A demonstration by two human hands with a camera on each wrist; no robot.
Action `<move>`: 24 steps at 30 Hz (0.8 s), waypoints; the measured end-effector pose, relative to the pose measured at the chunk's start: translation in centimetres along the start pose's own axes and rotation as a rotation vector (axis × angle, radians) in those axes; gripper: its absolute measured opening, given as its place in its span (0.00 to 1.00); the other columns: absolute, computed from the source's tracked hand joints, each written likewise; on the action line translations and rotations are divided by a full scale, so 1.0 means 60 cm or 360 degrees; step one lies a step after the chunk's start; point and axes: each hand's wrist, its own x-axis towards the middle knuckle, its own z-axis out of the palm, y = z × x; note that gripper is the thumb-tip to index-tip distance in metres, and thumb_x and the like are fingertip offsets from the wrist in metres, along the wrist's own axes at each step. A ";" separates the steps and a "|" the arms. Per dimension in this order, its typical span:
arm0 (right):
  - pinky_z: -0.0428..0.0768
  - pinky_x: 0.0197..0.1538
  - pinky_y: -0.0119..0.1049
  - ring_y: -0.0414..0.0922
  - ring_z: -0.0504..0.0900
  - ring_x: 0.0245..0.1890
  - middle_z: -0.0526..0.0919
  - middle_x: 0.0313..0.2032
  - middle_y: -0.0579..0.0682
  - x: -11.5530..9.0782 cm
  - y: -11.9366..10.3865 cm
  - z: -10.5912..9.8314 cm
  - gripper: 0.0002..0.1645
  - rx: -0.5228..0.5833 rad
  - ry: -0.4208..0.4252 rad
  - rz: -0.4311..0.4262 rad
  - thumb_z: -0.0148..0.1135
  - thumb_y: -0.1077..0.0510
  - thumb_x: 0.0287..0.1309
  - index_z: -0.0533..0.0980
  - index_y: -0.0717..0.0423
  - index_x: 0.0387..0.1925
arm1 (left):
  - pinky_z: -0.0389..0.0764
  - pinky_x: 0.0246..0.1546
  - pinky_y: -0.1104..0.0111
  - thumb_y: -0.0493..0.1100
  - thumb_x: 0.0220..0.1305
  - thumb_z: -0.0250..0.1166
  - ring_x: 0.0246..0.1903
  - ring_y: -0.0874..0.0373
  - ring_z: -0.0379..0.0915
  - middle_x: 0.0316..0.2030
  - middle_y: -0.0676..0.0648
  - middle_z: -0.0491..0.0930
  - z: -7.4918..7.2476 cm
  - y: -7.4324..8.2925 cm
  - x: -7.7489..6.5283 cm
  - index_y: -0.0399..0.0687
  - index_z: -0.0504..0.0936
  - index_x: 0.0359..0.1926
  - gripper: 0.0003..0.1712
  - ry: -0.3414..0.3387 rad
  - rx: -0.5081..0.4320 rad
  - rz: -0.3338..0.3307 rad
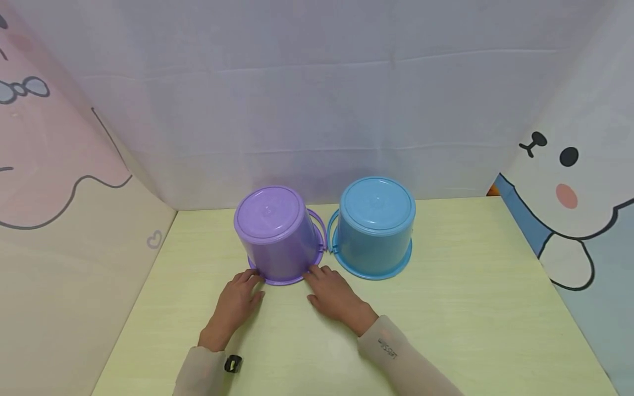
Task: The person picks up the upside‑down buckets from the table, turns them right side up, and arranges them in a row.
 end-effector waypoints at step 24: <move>0.83 0.58 0.48 0.55 0.79 0.56 0.79 0.53 0.56 0.017 -0.002 0.005 0.20 -0.0166 0.0112 -0.0090 0.73 0.59 0.64 0.78 0.62 0.54 | 0.83 0.46 0.44 0.32 0.59 0.76 0.54 0.39 0.79 0.53 0.41 0.82 0.005 0.002 0.001 0.39 0.85 0.47 0.15 0.0027 0.0025 -0.0042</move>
